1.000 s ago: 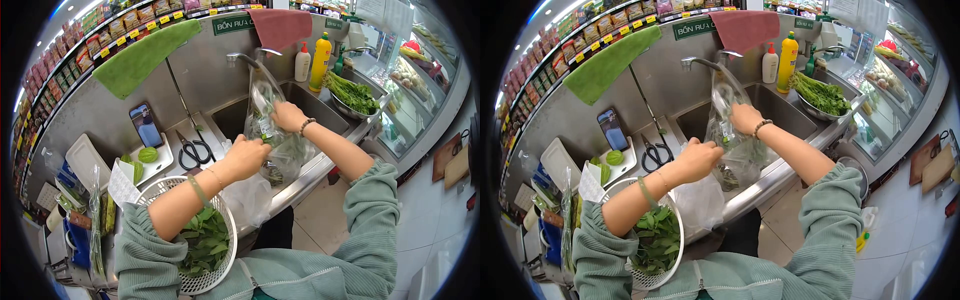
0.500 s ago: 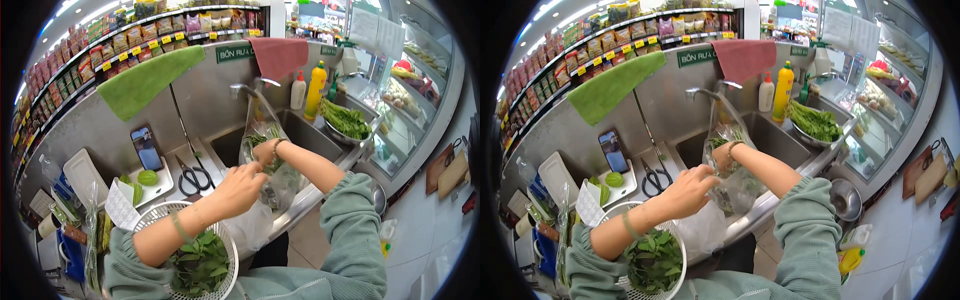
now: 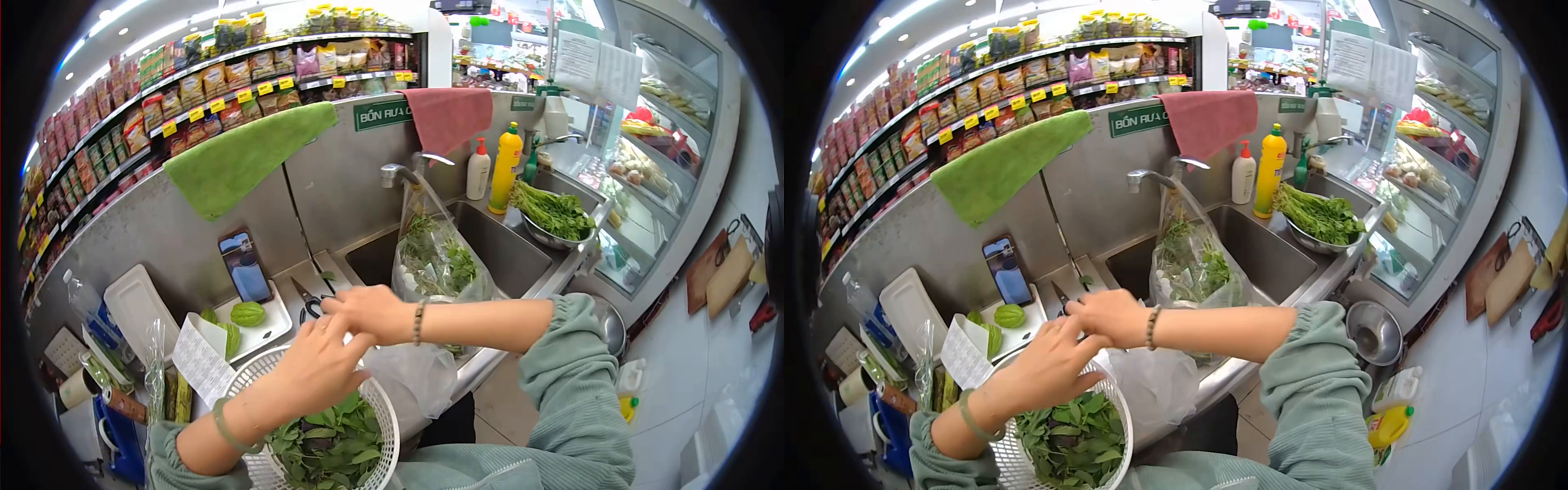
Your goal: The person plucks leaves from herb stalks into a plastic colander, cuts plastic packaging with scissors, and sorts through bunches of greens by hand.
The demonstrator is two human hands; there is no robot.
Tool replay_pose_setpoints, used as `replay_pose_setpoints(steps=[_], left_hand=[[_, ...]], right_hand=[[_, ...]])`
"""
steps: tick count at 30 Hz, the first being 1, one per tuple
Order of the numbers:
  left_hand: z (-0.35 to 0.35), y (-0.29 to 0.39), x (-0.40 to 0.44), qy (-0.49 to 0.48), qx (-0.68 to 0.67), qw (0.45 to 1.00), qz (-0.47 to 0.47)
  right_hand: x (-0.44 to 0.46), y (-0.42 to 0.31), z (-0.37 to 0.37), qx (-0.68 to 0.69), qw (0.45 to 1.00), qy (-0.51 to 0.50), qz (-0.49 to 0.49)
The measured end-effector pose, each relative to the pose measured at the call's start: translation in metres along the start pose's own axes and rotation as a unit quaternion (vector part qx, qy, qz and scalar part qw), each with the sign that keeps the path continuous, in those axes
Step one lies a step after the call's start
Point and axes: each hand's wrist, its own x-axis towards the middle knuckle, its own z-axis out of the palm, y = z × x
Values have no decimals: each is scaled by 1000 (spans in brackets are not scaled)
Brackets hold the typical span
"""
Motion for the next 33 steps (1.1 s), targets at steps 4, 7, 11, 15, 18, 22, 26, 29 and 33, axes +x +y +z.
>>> replay_pose_setpoints(steps=[4,7,11,15,18,22,26,29,33], left_hand=[[-16,-16,-56,-46,-39,997,-48],[-25,-23,-115,-45,-64,985,-152],[-21,-15,-189,64,-139,964,-218],[-3,1,-256,134,-212,916,-313],[9,2,-302,170,-134,884,-415],[7,-33,-342,198,22,843,-500],[25,-86,-354,168,140,773,-595],[36,-96,-347,106,120,756,-634],[13,-79,-343,218,150,727,-634]], right_hand=[[10,-17,16,110,992,10,67],[6,-42,2,104,993,-12,46],[1,-64,3,57,988,-144,24],[14,-54,3,79,983,-162,43],[28,-53,0,50,986,-151,-41],[61,-78,-6,-44,986,-116,-113],[107,-114,7,-88,974,-110,-178],[134,-135,26,-79,962,-96,-242],[163,-141,55,80,953,-164,-242]])
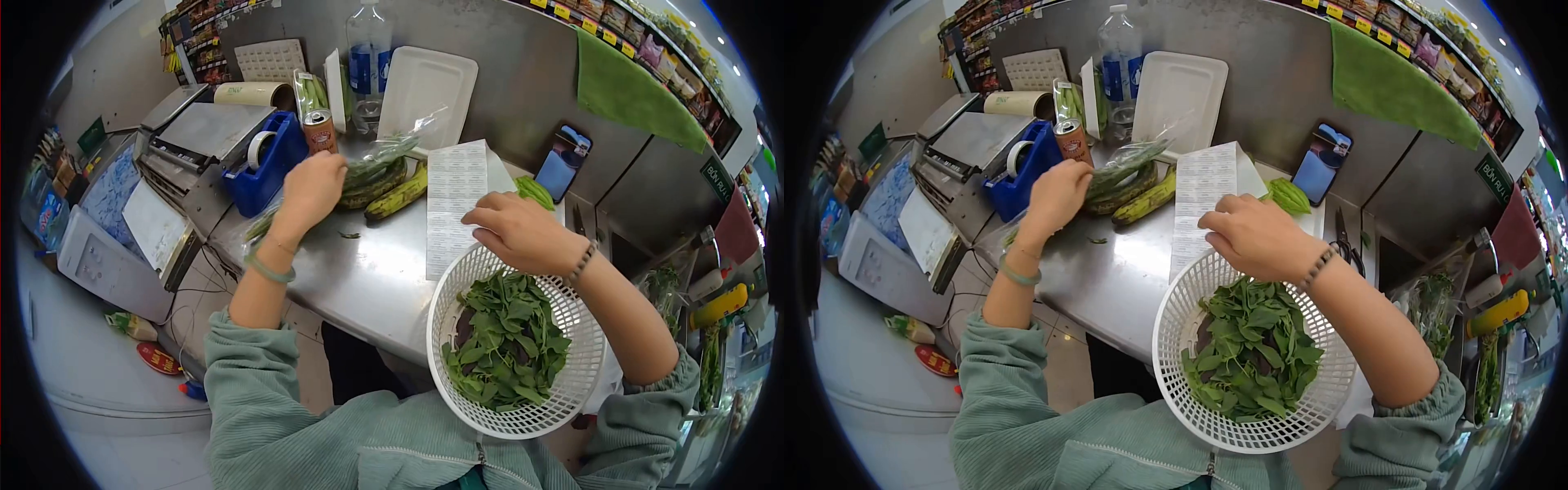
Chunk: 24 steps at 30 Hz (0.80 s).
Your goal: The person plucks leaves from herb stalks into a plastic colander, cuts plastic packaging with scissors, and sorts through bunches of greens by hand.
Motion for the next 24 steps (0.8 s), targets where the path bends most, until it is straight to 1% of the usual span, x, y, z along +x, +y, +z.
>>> replay_pose_setpoints(steps=[1,2,4,5,6,7,8,10,12,13,16,17,18,19,20,21,23,24], left_hand=[[-2,-7,-2,66,-27,996,44],[-8,-7,-5,57,-93,994,26],[-28,-4,-10,42,-220,975,-6],[-28,-12,-10,6,-292,956,-20],[-29,-9,-13,-25,-376,925,-45],[-31,-2,-17,-54,-457,885,-71],[-31,3,-20,-81,-535,835,-96],[-27,15,-27,-155,-563,800,-138],[-33,45,-36,-185,-574,774,-192],[-12,40,-38,-172,-596,766,-168],[-9,58,-43,-182,-584,770,-184],[8,54,-43,-170,-602,757,-189],[8,60,-43,-176,-600,757,-187],[6,67,-44,-184,-599,757,-186],[5,72,-45,-192,-597,757,-185],[6,74,-45,-214,-619,738,-159],[15,79,-48,-212,-636,731,-122],[19,82,-48,-210,-645,727,-105]], right_hand=[[5,3,1,31,999,-32,2],[10,6,2,60,996,-64,3],[18,10,4,142,984,-106,35],[21,12,7,182,975,-121,51],[22,13,12,224,963,-137,67],[21,14,20,280,955,-81,60],[21,13,23,284,955,-54,61],[20,10,29,293,954,-2,66],[20,9,35,294,954,23,59],[21,9,39,289,955,38,51],[20,9,44,278,956,91,35],[19,7,44,283,952,113,30],[19,5,44,288,948,135,24],[19,3,45,275,946,174,12],[20,0,45,277,946,167,21],[20,-3,45,279,946,161,30],[23,-7,52,294,942,154,40],[24,-10,49,257,957,117,63]])
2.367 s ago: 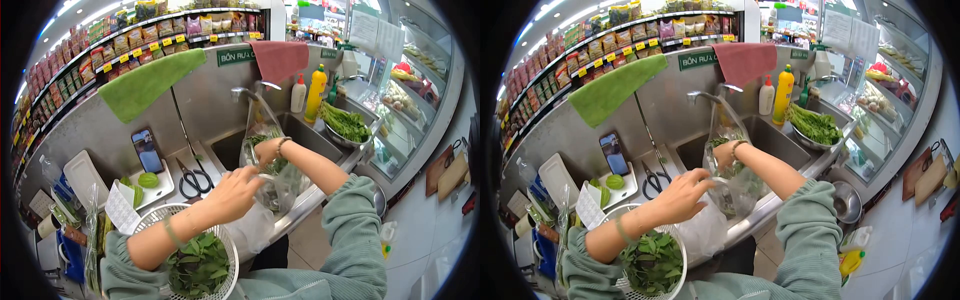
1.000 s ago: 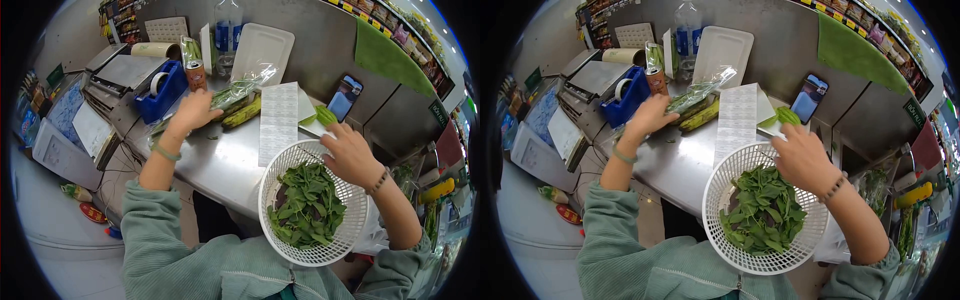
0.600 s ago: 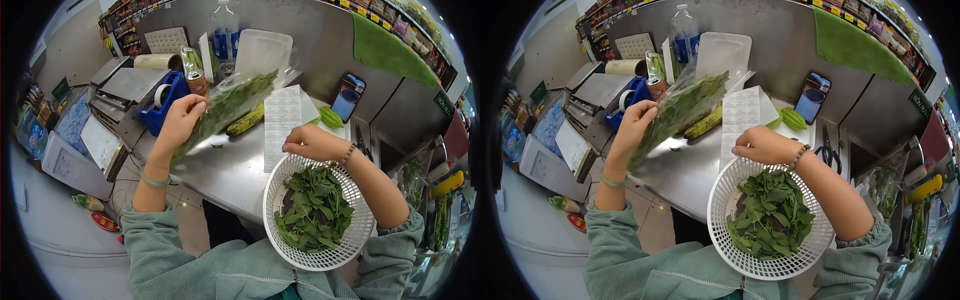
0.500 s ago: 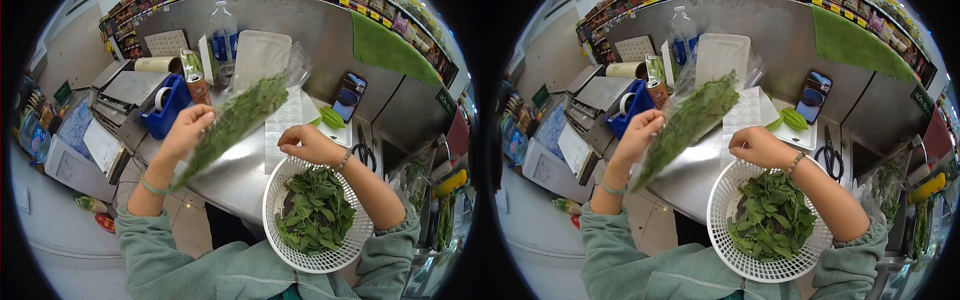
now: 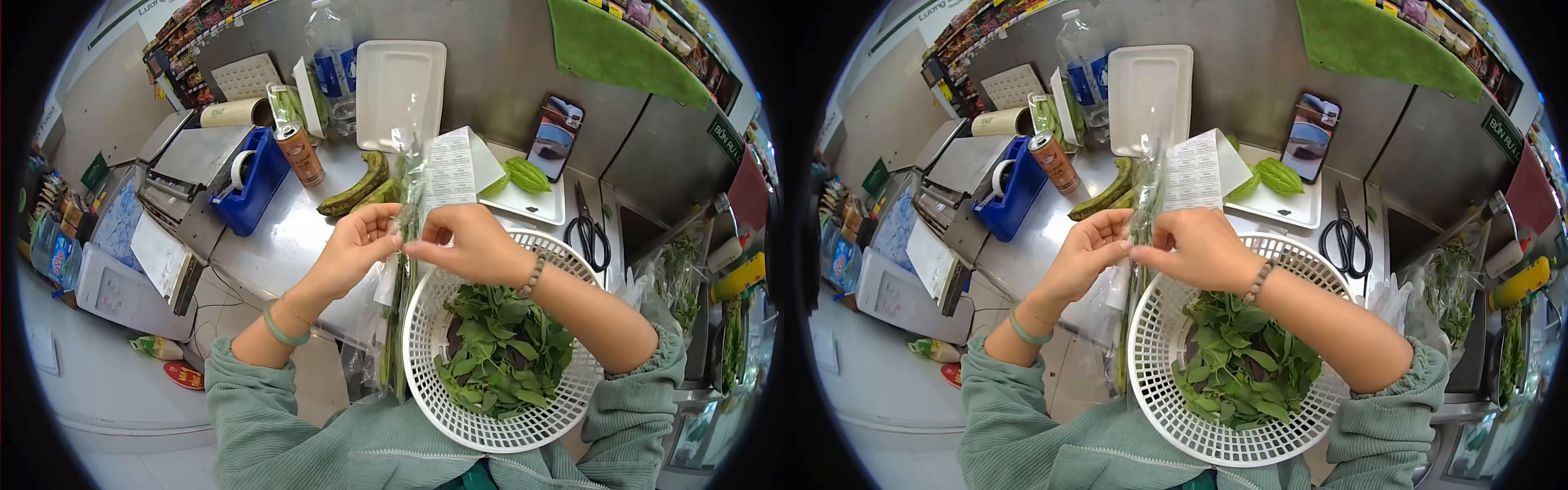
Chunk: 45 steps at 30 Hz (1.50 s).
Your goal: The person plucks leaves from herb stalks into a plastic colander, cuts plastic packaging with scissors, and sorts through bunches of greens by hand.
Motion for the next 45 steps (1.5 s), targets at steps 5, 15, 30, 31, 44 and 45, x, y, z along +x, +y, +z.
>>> replay_pose_setpoints(steps=[5,15,30,31,44,45], left_hand=[[6,-9,1,-21,43,999,1],[-11,15,2,18,472,856,211],[-102,-35,-17,148,458,869,113],[-106,-29,-18,142,467,861,141],[-4,-26,11,73,751,647,108],[-9,-29,13,80,755,637,130]], right_hand=[[1,-7,6,-109,991,-44,62],[1,-10,12,-127,990,-11,56],[-12,-3,19,-209,978,-3,-19],[-11,-4,19,-211,977,-5,-14],[-13,-2,21,-216,976,15,-28],[-12,-2,20,-214,976,10,-28]])
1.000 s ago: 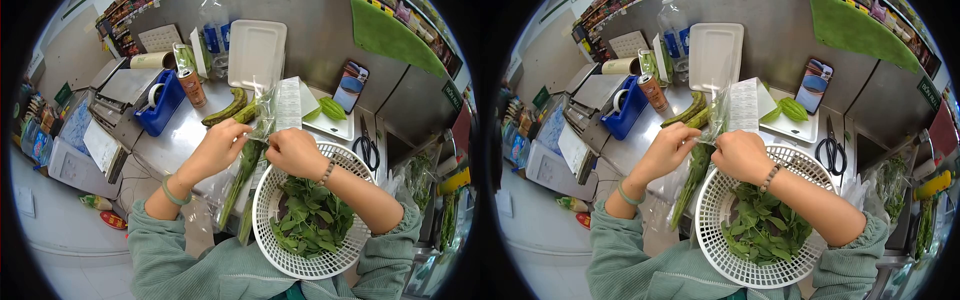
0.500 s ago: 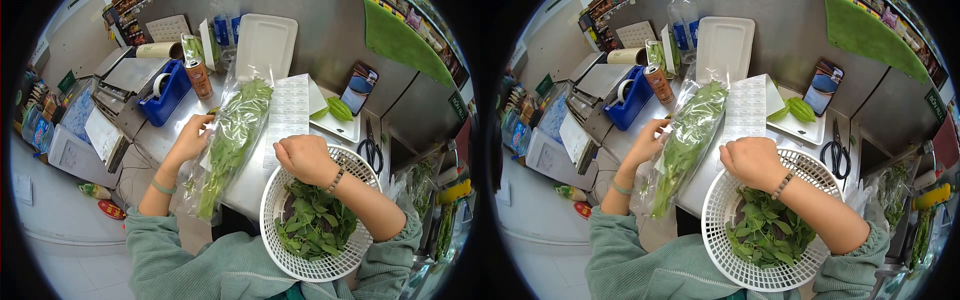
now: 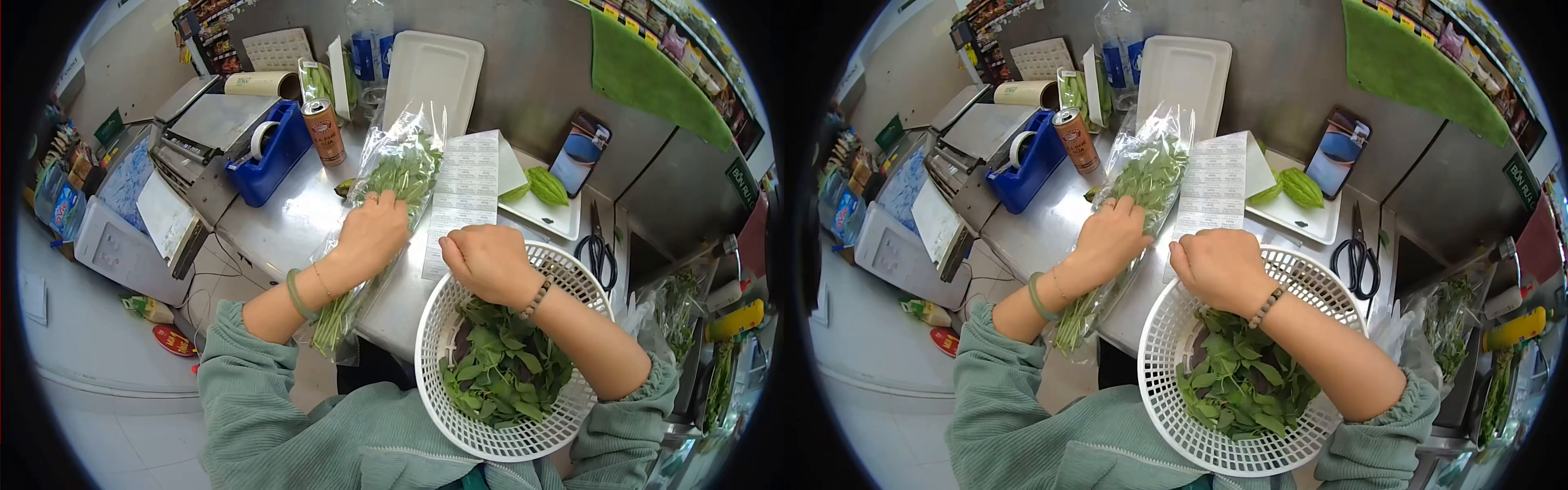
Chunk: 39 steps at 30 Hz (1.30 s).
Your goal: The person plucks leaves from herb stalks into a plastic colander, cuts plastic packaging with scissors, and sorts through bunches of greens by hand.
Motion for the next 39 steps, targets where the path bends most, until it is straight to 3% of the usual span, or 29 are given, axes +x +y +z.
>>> replay_pose_setpoints(steps=[3,5,7,8,12,19,20,24,27,30,33,34,37,39], left_hand=[[3,-12,-1,-11,-69,998,4],[-14,-18,-2,-4,-212,977,-24],[-30,-28,-3,-4,-366,929,-61],[-34,-33,-7,-26,-472,878,-74],[-33,-31,-28,-60,-656,750,-65],[-24,-19,-24,-180,-653,736,19],[-26,-16,-19,-200,-662,722,-20],[-37,2,4,-105,-536,838,19],[-40,9,13,-91,-516,851,35],[-36,8,12,-15,-489,870,64],[-46,12,6,-28,-522,852,-4],[-40,11,6,10,-533,846,-8],[-25,-7,8,33,-674,738,10],[-25,-11,3,-3,-748,663,-46]], right_hand=[[-2,0,-1,10,1000,-16,5],[-1,0,-3,16,1000,-22,8],[1,3,-2,56,998,4,28],[1,3,-1,78,996,17,38],[7,0,-12,200,972,6,126],[6,1,-9,150,982,-16,110],[7,2,-8,144,984,-17,104],[6,4,-9,175,980,0,94],[5,2,-9,177,979,13,97],[7,2,-12,200,974,21,106],[7,1,-10,244,963,16,114],[7,3,-9,275,955,16,114],[4,10,-10,316,947,28,54],[1,7,-16,336,941,34,24]])
